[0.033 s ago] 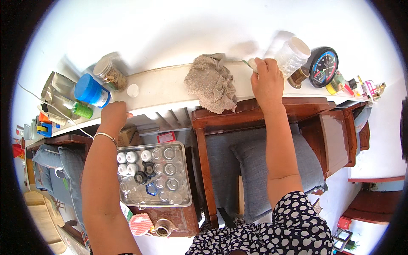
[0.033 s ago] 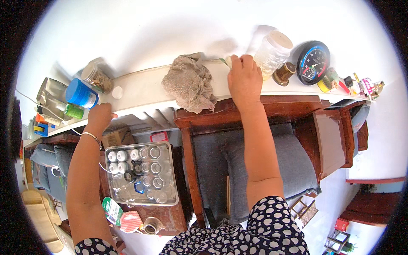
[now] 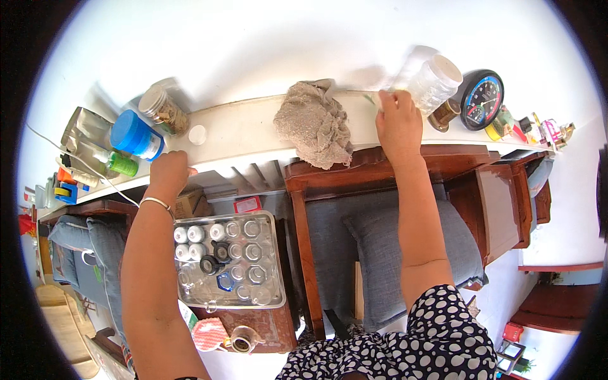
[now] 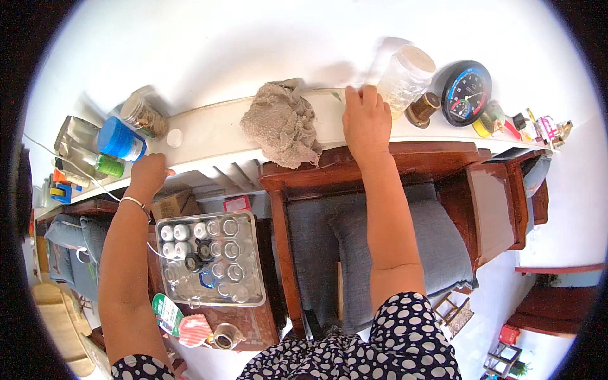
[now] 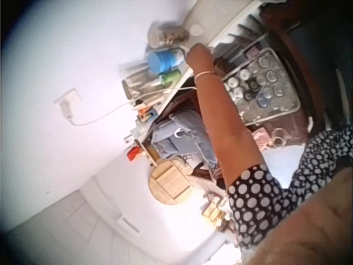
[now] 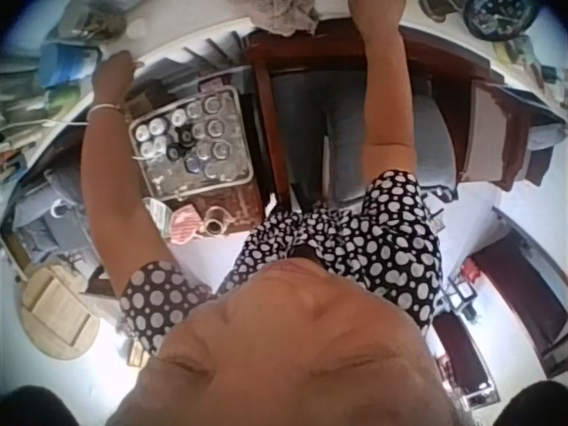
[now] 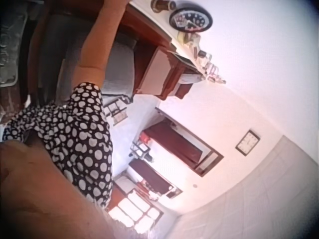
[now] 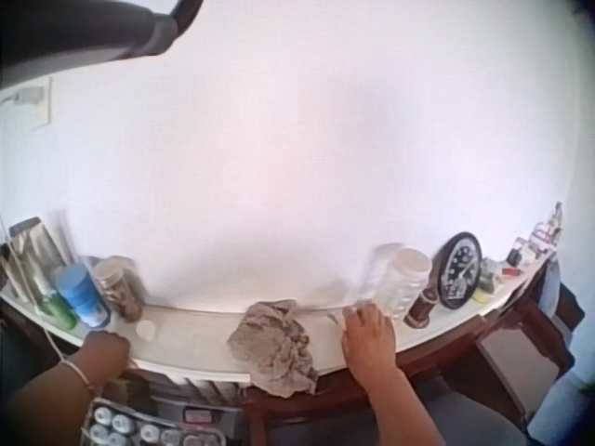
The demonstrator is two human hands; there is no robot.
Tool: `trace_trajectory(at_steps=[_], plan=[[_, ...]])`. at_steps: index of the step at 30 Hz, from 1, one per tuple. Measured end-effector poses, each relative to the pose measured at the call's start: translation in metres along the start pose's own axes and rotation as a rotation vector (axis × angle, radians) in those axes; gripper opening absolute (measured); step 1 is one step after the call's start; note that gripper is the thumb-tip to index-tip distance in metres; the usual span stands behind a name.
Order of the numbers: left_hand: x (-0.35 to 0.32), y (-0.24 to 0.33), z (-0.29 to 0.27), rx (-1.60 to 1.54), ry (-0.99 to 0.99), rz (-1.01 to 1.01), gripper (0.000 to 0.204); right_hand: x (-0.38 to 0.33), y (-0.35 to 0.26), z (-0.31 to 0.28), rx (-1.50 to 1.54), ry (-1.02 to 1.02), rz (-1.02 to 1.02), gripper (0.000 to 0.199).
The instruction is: The person wipes a cluttered shelf with a cloth, moving various items such as bottles, jars, and containers aside to reach the surface. They continue wiping different sections of the shelf while rearranging objects to access more area.
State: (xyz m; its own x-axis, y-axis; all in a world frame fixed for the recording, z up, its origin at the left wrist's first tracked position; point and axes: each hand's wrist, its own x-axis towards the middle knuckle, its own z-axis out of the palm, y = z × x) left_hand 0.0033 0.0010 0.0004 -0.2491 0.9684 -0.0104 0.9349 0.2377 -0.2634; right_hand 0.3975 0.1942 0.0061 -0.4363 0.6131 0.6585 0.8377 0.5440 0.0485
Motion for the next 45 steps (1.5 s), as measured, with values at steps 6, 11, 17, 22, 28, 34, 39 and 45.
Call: trace_trajectory(at_steps=[6,11,17,22,28,34,39,45], plan=[[0.0,-0.001,0.002,0.004,0.001,-0.005,0.031,-0.025,0.002,-0.001,0.08,-0.121,0.029,0.042],[-0.004,-0.001,-0.002,0.006,-0.015,-0.016,0.031,-0.03,-0.001,0.0,0.083,-0.081,0.014,0.036],[0.0,0.0,-0.004,-0.013,-0.049,-0.01,0.036,-0.028,0.003,0.001,0.107,0.03,-0.004,0.025],[-0.002,-0.001,-0.002,-0.012,-0.023,-0.015,0.03,-0.032,-0.052,-0.017,0.419,0.035,-0.082,0.022],[0.0,0.0,-0.002,-0.015,-0.041,-0.034,0.031,-0.039,-0.106,-0.027,0.553,-0.014,-0.219,0.05],[-0.001,0.001,-0.004,-0.009,-0.038,-0.035,0.033,-0.009,-0.106,-0.012,0.544,-0.142,-0.074,0.072],[0.0,0.0,-0.004,-0.014,-0.054,-0.04,0.033,-0.005,-0.108,0.029,0.431,-0.258,-0.036,0.06],[0.002,-0.003,-0.001,-0.031,-0.083,0.004,0.035,-0.003,-0.132,0.035,0.513,-0.265,-0.07,0.047]])
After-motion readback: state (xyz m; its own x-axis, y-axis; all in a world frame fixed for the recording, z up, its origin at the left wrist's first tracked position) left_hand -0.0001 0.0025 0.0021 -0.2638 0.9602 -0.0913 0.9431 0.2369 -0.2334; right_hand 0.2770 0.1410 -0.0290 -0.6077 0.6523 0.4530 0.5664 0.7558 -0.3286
